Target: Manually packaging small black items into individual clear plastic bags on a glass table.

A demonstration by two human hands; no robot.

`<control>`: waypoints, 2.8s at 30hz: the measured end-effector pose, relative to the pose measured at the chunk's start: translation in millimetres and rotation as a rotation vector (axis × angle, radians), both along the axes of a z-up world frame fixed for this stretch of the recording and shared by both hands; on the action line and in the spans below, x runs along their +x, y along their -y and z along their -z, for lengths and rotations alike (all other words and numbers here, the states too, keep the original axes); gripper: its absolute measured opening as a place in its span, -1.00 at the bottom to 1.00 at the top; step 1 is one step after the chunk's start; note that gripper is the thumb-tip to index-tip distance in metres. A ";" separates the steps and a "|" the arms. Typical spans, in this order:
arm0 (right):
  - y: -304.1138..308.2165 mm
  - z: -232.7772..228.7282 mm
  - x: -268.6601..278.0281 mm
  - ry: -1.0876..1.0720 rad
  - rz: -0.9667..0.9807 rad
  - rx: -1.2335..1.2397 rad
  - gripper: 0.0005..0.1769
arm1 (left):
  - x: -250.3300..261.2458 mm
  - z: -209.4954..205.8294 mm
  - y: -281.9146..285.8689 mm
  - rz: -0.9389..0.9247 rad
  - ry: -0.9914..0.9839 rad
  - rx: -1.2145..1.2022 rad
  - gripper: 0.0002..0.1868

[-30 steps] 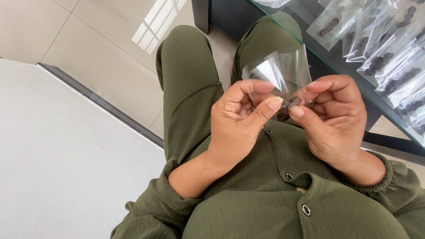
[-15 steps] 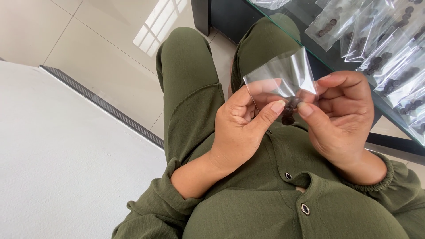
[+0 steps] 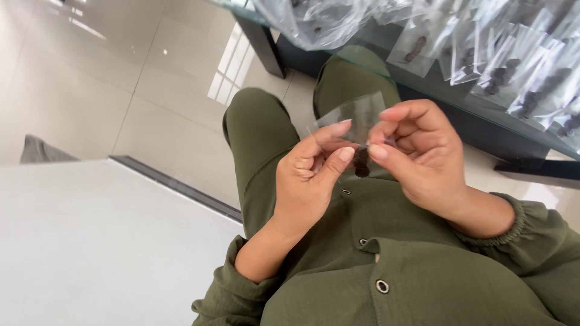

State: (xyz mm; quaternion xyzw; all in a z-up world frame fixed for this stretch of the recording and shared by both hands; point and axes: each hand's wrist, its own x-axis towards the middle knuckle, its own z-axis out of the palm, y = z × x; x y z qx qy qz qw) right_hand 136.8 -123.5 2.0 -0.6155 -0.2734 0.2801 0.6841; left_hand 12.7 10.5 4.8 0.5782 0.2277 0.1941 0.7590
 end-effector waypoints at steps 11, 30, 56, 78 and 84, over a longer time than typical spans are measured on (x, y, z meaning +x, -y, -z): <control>10.1 18.4 67.6 -0.026 0.163 0.107 -0.49 | 96.8 -7.2 -5.5 0.195 -0.028 0.067 -0.59; 170.0 33.4 185.1 -0.200 0.335 -0.286 -0.86 | 247.7 17.2 96.7 0.715 -0.414 0.228 -0.17; 365.4 88.6 205.8 -0.260 1.378 -0.605 -0.80 | 270.7 161.6 277.2 1.338 0.423 2.353 0.11; 352.9 104.6 207.4 -0.098 1.001 -0.726 -0.84 | 288.3 145.3 273.3 1.348 0.468 2.138 0.25; 367.1 132.7 188.2 0.111 0.986 -0.984 -0.73 | 288.6 138.3 271.0 1.311 0.485 2.098 0.27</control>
